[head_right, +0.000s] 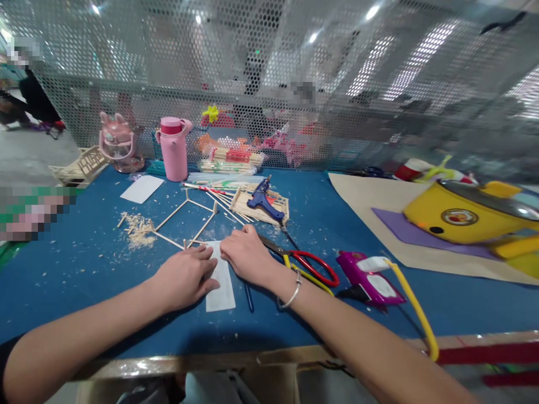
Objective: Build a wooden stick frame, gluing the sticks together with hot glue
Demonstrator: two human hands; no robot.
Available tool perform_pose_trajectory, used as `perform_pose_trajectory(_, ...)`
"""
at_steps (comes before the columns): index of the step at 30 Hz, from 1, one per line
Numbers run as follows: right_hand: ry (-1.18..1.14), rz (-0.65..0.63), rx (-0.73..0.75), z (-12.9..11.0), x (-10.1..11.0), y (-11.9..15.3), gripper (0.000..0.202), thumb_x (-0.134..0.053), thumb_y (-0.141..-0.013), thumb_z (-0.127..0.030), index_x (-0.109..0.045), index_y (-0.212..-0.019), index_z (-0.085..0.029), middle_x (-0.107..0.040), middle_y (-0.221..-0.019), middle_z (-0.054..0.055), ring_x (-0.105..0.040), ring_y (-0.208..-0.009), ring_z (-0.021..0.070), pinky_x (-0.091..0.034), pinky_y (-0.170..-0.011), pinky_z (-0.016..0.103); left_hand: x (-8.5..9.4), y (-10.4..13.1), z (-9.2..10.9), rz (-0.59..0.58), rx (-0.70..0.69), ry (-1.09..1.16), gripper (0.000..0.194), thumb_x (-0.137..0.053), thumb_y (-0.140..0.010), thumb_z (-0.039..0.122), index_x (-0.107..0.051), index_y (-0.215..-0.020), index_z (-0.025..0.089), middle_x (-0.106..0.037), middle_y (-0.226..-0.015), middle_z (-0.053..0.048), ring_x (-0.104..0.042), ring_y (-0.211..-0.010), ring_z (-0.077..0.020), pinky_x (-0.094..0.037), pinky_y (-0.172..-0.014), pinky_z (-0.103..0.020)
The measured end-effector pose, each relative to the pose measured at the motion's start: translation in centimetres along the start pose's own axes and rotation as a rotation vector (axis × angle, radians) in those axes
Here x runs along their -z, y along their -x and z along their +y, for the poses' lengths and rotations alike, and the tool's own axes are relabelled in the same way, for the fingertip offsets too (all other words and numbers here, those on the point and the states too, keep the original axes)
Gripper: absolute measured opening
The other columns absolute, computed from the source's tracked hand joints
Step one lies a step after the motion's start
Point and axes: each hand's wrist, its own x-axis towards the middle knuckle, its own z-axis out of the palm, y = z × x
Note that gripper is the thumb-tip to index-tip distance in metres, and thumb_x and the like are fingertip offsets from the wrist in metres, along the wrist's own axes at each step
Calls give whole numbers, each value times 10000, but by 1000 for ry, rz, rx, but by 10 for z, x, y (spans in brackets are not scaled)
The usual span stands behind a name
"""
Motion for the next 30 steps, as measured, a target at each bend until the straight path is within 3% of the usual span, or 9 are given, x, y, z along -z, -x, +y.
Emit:
perform_pose_trajectory(12,42,-69,-59,-8,1,-2,204,-435,-833,-174,-575,-686,-154,-614,-668,56,-476,-671,161,-195,-683,318,3,0,2,-34,17,-34,316,-467,-815,403,-596,-921,135,-596,-1023,-141,-521,-1046,-278,-423,-904,-390)
perform_pose_trajectory(16,22,-27,-129,-8,1,-1,178,-441,-839,-186,-582,-736,-151,-623,-709,58,-489,-708,168,-198,-689,314,3,0,2,-33,24,-41,327,-470,-812,409,-593,-945,137,-598,-1017,-138,-522,-1044,-277,-428,-895,-390)
perform_pose_trajectory(19,0,-75,-119,-9,2,-1,181,-453,-838,-199,-580,-716,-157,-614,-686,50,-483,-685,161,-197,-679,309,4,0,2,-38,17,-37,321,-462,-817,406,-593,-941,140,-592,-1039,-141,-519,-1052,-276,-424,-899,-391)
perform_pose_trajectory(24,48,-9,-119,-13,1,0,184,-432,-833,-159,-574,-718,-150,-613,-692,62,-485,-706,171,-187,-675,320,7,0,3,-36,20,-24,305,-462,-820,395,-599,-898,134,-598,-1014,-145,-523,-1035,-279,-430,-886,-398)
perform_pose_trajectory(30,41,-57,-121,-16,3,0,202,-419,-833,-159,-578,-709,-144,-608,-682,64,-481,-688,169,-184,-668,311,9,0,5,-44,27,-45,300,-480,-816,388,-602,-916,133,-600,-1021,-141,-531,-1031,-277,-437,-875,-394)
